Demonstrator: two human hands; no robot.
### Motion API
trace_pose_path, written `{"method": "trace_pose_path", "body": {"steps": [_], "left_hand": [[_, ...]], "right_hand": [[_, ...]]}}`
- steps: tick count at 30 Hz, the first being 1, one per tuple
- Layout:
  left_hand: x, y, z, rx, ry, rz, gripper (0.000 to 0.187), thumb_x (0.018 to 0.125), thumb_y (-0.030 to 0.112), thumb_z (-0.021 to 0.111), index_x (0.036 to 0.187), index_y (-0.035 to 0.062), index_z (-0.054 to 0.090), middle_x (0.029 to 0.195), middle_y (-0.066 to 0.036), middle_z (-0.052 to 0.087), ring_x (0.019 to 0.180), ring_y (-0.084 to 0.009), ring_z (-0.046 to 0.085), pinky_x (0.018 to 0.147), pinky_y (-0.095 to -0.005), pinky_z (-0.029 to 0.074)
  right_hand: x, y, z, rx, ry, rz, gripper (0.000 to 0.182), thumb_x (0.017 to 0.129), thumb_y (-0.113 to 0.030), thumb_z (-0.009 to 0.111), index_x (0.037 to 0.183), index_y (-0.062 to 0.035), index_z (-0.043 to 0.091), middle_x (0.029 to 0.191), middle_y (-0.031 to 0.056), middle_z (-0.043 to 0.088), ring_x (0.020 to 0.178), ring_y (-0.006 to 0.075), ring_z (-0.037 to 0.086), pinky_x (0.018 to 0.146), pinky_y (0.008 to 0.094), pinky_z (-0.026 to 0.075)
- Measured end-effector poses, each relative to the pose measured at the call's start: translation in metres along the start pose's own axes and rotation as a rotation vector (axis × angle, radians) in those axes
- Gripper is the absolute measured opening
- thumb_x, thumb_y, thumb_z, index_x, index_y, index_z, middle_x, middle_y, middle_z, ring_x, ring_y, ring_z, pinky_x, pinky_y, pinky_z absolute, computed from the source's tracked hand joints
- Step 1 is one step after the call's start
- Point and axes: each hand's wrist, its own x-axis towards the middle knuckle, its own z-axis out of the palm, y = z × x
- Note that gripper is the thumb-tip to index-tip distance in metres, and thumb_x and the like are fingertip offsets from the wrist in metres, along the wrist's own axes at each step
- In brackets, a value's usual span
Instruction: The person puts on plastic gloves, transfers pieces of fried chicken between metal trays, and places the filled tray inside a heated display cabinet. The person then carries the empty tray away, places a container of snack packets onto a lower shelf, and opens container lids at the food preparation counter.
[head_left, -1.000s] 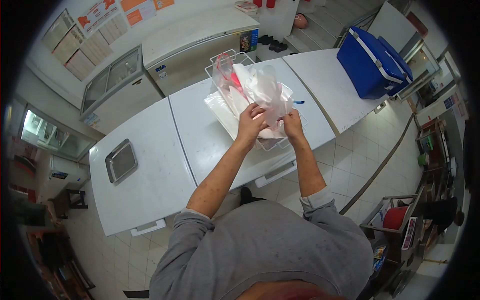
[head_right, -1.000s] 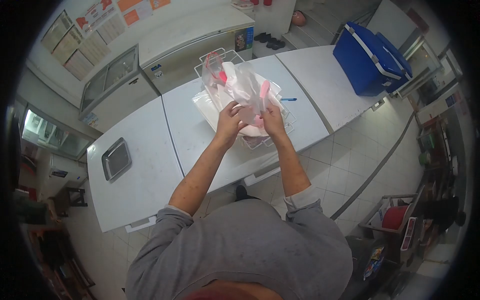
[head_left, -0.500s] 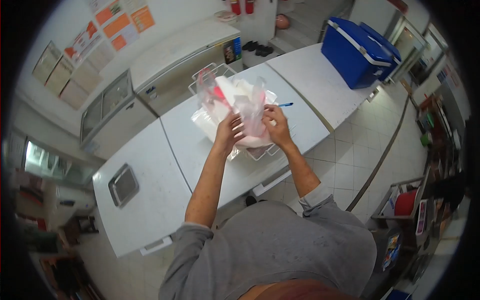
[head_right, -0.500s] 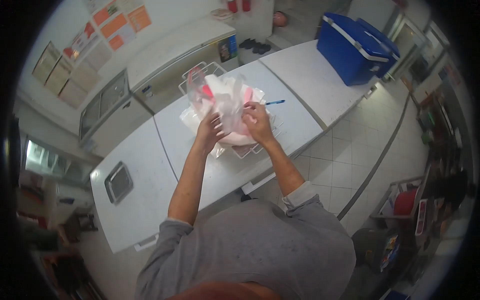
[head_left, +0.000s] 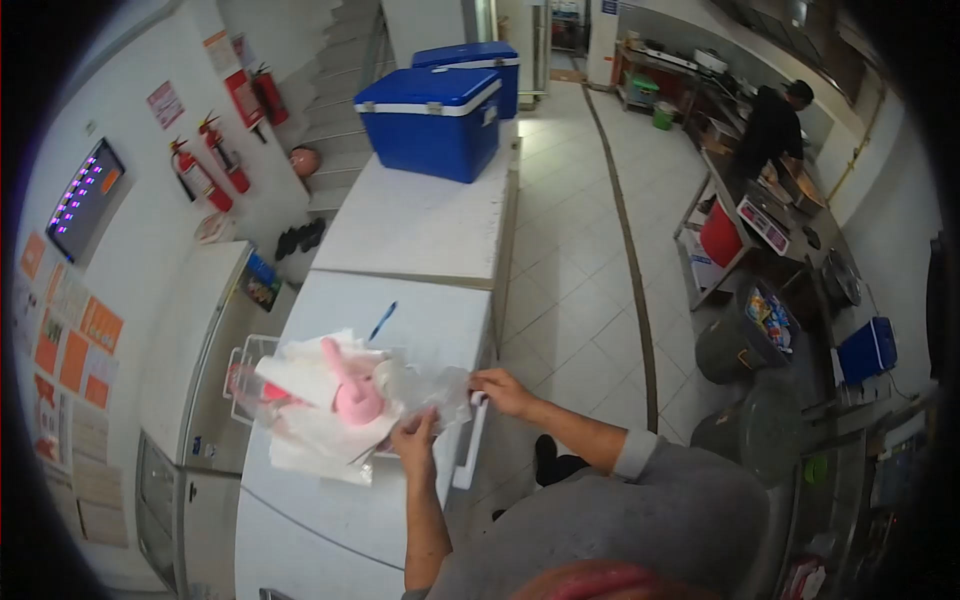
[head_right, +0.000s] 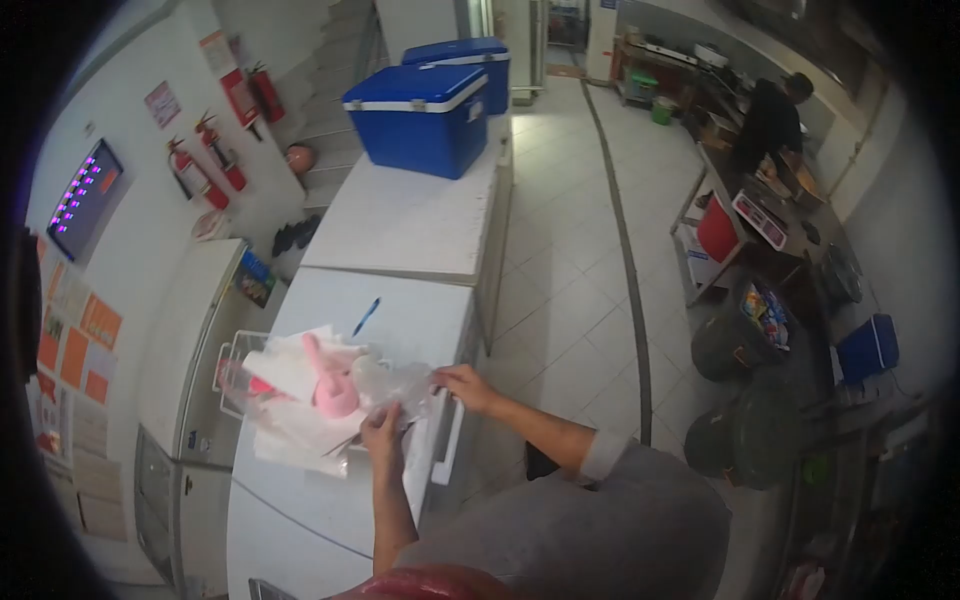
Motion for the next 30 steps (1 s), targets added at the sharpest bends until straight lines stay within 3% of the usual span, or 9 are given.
{"method": "trace_pose_path", "body": {"steps": [5, 8, 10, 12, 17, 23, 26, 28, 30], "left_hand": [[0.055, -0.067, 0.151, 0.207, -0.368, -0.067, 0.026, 0.085, 0.024, 0.064, 0.087, -0.0015, 0.067, 0.072, -0.004, 0.064, 0.066, -0.0095, 0.055, 0.059, -0.0233, 0.043], [0.1, -0.148, 0.221, 0.368, -0.469, -0.003, 0.024, 0.082, 0.021, 0.066, 0.088, -0.0018, 0.067, 0.074, -0.006, 0.064, 0.066, -0.0108, 0.057, 0.057, -0.0246, 0.044], [0.127, -0.219, 0.245, 0.539, -0.485, -0.089, 0.023, 0.08, 0.02, 0.067, 0.087, -0.0025, 0.066, 0.075, -0.007, 0.065, 0.066, -0.0123, 0.057, 0.057, -0.0259, 0.045], [0.138, -0.264, 0.265, 0.394, -0.292, -0.427, 0.024, 0.078, 0.02, 0.069, 0.084, -0.0028, 0.065, 0.075, -0.008, 0.064, 0.064, -0.0149, 0.058, 0.055, -0.0288, 0.048], [0.189, -0.344, 0.24, 0.651, -0.313, -0.539, 0.025, 0.077, 0.018, 0.07, 0.089, -0.002, 0.062, 0.077, -0.01, 0.062, 0.063, -0.0184, 0.059, 0.051, -0.0314, 0.048], [0.293, -0.334, 0.309, 1.144, -0.664, -0.372, 0.02, 0.08, 0.019, 0.063, 0.092, 0.0032, 0.062, 0.075, -0.01, 0.062, 0.064, -0.0217, 0.059, 0.055, -0.0358, 0.047], [0.386, -0.385, 0.38, 1.438, -0.78, 0.038, 0.018, 0.081, 0.02, 0.059, 0.091, 0.0058, 0.062, 0.077, -0.01, 0.062, 0.067, -0.0239, 0.06, 0.058, -0.0379, 0.047], [0.461, -0.413, 0.465, 1.558, -0.814, 0.362, 0.017, 0.082, 0.021, 0.057, 0.09, 0.0076, 0.063, 0.078, -0.01, 0.063, 0.068, -0.0255, 0.061, 0.06, -0.0393, 0.047], [0.547, -0.438, 0.575, 1.416, -0.803, -0.161, 0.02, 0.081, 0.025, 0.053, 0.091, 0.0112, 0.064, 0.084, -0.012, 0.065, 0.075, -0.0299, 0.063, 0.063, -0.0424, 0.047]], "right_hand": [[-0.072, 0.011, -0.17, -0.317, 0.252, 0.03, 0.034, 0.093, -0.03, 0.048, 0.116, -0.0057, 0.057, 0.096, 0.0065, 0.063, 0.086, 0.0133, 0.057, 0.074, 0.0276, 0.045], [-0.116, 0.008, -0.267, -0.731, 0.159, 0.28, 0.045, 0.089, -0.04, 0.052, 0.121, -0.0076, 0.054, 0.107, 0.0145, 0.061, 0.096, 0.0232, 0.058, 0.084, 0.0321, 0.045], [-0.122, 0.02, -0.332, -0.868, 0.042, 0.383, 0.051, 0.087, -0.044, 0.054, 0.123, -0.0075, 0.052, 0.112, 0.017, 0.059, 0.102, 0.0284, 0.057, 0.088, 0.0351, 0.044], [-0.123, 0.026, -0.377, -0.938, -0.079, 0.508, 0.053, 0.086, -0.045, 0.055, 0.123, -0.0074, 0.051, 0.115, 0.0182, 0.057, 0.107, 0.0327, 0.054, 0.091, 0.038, 0.042], [-0.037, -0.063, -0.498, -0.742, -0.091, 0.358, 0.054, 0.086, -0.046, 0.055, 0.124, -0.008, 0.05, 0.116, 0.019, 0.056, 0.106, 0.0317, 0.055, 0.09, 0.0375, 0.042], [0.088, -0.109, -0.714, -0.664, 0.5, 0.038, 0.036, 0.088, -0.03, 0.059, 0.115, -0.0057, 0.056, 0.095, 0.011, 0.061, 0.084, 0.0191, 0.058, 0.074, 0.0302, 0.048], [0.111, -0.05, -0.817, -0.466, 0.757, -0.017, 0.028, 0.089, -0.028, 0.056, 0.101, -0.0024, 0.061, 0.08, 0.0072, 0.061, 0.07, 0.0143, 0.057, 0.062, 0.0287, 0.047], [0.088, 0.009, -0.879, -0.212, 0.864, 0.424, 0.025, 0.089, -0.028, 0.054, 0.084, -0.005, 0.061, 0.066, 0.0049, 0.057, 0.057, 0.013, 0.052, 0.051, 0.0289, 0.043], [0.031, 0.086, -0.915, -0.275, 0.948, 0.573, 0.027, 0.09, -0.03, 0.052, 0.074, -0.0078, 0.057, 0.063, 0.0056, 0.053, 0.052, 0.015, 0.049, 0.047, 0.0304, 0.041]]}}
